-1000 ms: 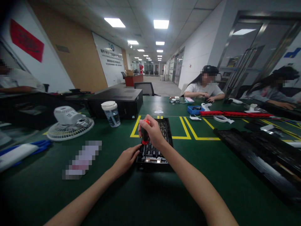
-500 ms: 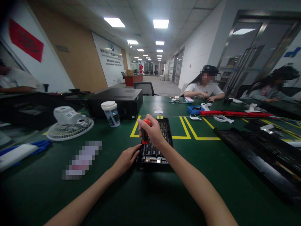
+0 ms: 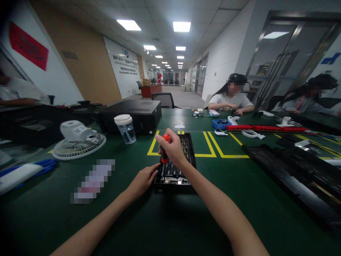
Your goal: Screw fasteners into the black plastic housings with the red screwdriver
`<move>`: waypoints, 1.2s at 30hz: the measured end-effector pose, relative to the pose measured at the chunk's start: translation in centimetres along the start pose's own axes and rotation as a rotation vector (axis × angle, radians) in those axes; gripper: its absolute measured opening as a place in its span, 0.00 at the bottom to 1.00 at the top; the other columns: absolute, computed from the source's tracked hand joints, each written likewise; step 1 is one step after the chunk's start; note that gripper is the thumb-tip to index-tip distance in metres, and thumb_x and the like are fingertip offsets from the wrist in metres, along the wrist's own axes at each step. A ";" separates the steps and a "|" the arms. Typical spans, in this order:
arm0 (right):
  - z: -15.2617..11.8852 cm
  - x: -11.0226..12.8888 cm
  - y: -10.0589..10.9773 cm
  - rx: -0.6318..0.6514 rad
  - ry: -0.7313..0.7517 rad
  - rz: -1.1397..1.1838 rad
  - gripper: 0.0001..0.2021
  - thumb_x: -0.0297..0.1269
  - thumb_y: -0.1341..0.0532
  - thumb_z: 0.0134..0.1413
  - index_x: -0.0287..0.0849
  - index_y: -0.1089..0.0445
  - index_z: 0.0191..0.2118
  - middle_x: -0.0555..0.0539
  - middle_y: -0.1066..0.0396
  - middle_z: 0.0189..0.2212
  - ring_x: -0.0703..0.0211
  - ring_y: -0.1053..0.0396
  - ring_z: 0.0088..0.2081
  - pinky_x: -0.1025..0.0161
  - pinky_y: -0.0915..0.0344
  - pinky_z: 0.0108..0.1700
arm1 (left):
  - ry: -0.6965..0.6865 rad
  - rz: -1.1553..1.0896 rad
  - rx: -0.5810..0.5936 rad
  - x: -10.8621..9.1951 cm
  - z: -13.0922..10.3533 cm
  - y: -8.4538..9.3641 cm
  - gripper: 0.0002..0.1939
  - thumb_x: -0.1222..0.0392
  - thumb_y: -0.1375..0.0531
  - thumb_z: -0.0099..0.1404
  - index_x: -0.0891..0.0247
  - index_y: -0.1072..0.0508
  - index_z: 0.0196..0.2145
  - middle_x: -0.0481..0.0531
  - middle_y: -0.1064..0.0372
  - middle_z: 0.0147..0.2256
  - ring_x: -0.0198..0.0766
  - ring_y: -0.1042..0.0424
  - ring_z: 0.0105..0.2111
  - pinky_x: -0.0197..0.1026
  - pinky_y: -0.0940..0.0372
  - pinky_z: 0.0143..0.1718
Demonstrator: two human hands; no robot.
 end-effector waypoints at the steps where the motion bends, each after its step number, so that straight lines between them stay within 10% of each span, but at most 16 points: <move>1: 0.0 0.0 0.0 -0.001 0.000 -0.012 0.15 0.45 0.42 0.49 0.43 0.47 0.26 0.58 0.39 0.16 0.70 0.40 0.14 0.73 0.40 0.16 | 0.001 0.000 0.000 0.1 0.0 0.0 0.21 0.56 0.56 0.67 0.62 0.38 0.55 0.56 0.31 0.45 0.40 0.32 0.43 0.42 0.39 0.47; 12: -0.1 -0.5 -0.1 -0.022 -0.019 0.008 0.18 0.45 0.57 0.57 0.41 0.37 0.28 0.55 0.41 0.13 0.67 0.40 0.15 0.71 0.43 0.17 | 0.006 0.007 -0.001 -0.1 -0.1 0.1 0.21 0.55 0.55 0.67 0.62 0.38 0.55 0.57 0.32 0.46 0.40 0.32 0.44 0.41 0.39 0.46; 36: -0.1 -0.4 0.4 0.036 -0.017 0.040 0.17 0.43 0.55 0.56 0.41 0.38 0.25 0.53 0.42 0.16 0.67 0.41 0.17 0.69 0.40 0.20 | 0.019 0.020 0.005 -0.1 -0.2 0.1 0.22 0.55 0.56 0.67 0.62 0.39 0.55 0.57 0.31 0.44 0.40 0.32 0.43 0.41 0.38 0.45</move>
Point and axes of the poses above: each hand's wrist, its own z-axis towards the middle knuckle, its own y-axis out of the back of the hand, x = y × z, the point moved 5 cm from there along z, towards the middle knuckle
